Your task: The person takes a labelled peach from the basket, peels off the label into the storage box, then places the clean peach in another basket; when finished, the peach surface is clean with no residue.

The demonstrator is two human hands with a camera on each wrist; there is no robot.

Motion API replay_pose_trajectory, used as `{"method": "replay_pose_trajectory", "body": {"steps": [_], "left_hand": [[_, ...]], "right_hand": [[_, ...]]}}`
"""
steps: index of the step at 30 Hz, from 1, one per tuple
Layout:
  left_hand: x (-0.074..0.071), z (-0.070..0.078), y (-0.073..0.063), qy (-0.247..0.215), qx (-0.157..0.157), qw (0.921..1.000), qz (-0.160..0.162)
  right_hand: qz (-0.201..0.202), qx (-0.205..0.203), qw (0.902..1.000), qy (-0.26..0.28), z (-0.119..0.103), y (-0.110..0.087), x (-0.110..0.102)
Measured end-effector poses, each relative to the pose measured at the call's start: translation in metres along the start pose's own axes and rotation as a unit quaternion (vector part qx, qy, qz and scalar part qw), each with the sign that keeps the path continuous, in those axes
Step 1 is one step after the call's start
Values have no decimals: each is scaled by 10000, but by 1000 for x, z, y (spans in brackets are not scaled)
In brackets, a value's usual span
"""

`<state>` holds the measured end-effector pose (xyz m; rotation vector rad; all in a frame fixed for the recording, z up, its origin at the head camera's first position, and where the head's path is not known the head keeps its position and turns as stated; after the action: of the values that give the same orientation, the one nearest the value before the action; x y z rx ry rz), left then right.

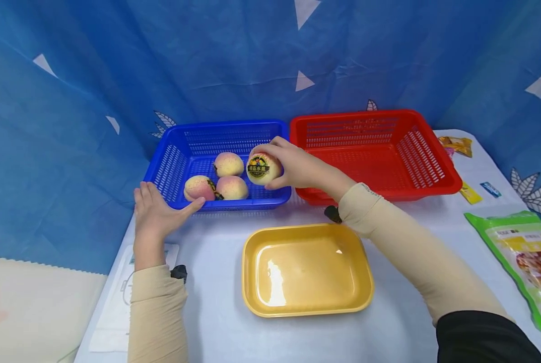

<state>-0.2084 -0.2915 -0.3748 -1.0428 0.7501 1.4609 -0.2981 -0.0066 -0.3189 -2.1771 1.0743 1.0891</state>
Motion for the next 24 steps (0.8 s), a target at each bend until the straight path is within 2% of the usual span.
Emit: {"method": "replay_pose_trajectory", "body": {"steps": [6,14,17,24], "left_hand": [[1,-1,0,-54,-21,10000,-24],[1,-1,1,-7,-23,10000,0],[1,-1,2,4,-14,10000,7],[3,-3,3,-47,-9,10000,10]], "right_hand": [[293,-62,9994,171,0,-27,-18],[797,-356,9953,409,-1,-78,-38],[977,-453,9931,465,2,-96,-42],[1160,-373,9910,549,16,-128,-39]]}}
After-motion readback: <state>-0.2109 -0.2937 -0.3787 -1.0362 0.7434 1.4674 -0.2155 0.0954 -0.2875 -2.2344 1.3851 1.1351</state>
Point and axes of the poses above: each hand's wrist, its own y-axis towards the middle knuckle, its own x-axis out of the palm, z = x × y, the point moved 9 cm from there along y, towards the middle knuckle, and after that the axes turned 9 degrees about x, right-handed, at the moved point
